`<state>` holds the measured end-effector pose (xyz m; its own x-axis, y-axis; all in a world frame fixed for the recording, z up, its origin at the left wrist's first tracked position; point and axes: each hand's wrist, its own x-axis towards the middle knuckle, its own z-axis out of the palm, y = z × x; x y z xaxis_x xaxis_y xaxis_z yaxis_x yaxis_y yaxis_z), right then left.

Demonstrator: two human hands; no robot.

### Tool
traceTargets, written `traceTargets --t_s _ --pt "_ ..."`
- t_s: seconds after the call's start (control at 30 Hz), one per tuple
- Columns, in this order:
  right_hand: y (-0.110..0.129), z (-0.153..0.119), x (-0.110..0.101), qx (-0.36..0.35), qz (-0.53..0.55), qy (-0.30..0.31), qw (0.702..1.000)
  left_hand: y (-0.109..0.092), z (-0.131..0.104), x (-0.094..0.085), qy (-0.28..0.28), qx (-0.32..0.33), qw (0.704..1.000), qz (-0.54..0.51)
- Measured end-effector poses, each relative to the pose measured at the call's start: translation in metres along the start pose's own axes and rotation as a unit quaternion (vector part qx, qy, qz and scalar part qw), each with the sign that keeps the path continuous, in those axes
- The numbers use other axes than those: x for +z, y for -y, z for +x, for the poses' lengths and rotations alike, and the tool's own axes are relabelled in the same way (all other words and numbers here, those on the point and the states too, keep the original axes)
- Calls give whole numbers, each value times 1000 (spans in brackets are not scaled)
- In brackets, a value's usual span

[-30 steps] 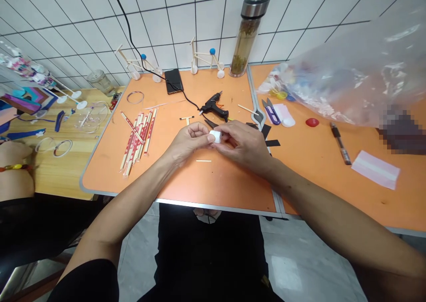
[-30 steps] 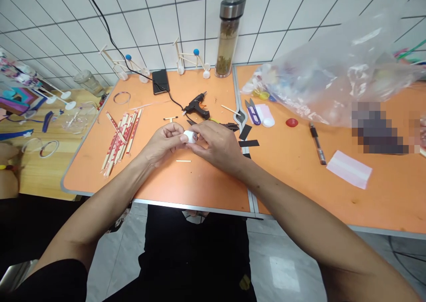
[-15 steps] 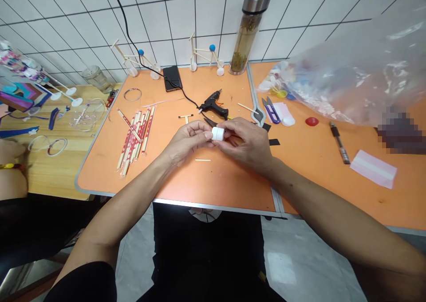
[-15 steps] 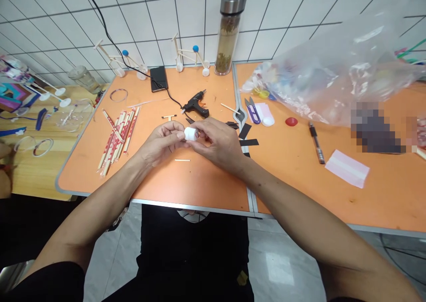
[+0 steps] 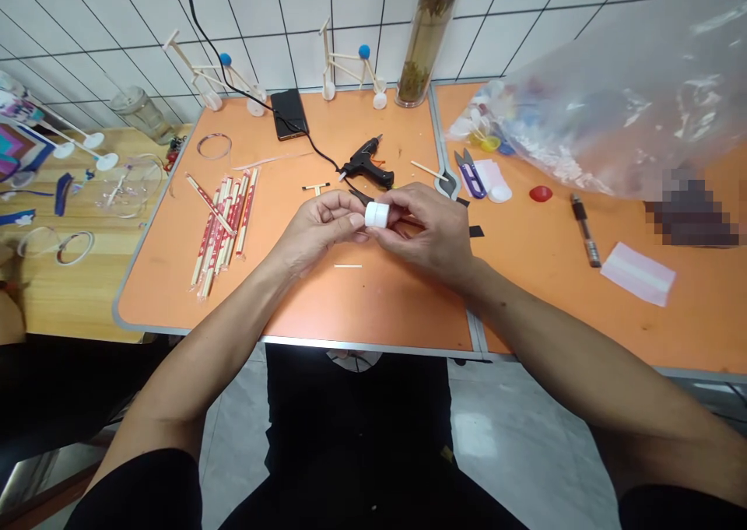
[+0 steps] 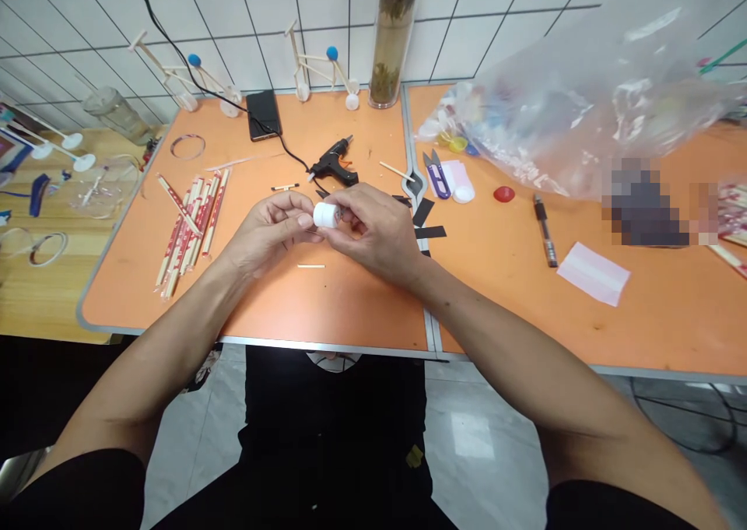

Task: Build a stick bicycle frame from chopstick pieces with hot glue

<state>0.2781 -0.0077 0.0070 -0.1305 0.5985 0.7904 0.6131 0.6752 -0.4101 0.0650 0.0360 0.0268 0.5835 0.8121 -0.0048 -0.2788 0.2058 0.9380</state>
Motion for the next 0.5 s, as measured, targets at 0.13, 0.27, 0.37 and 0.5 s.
traceTargets --t_s 0.13,0.27,0.37,0.5 --pt "-2 0 0 1 0 4 1000 1 0 0 -8 -7 1000 5" --pt "-3 -1 1 -1 -7 13 1000 2 0 -1 -17 -13 1000 -5" --pt "-2 -1 2 2 -4 16 1000 2 0 -1 -15 -15 1000 -17" --pt "0 -1 1 11 -8 22 1000 1 0 1 -19 -20 999 -20"
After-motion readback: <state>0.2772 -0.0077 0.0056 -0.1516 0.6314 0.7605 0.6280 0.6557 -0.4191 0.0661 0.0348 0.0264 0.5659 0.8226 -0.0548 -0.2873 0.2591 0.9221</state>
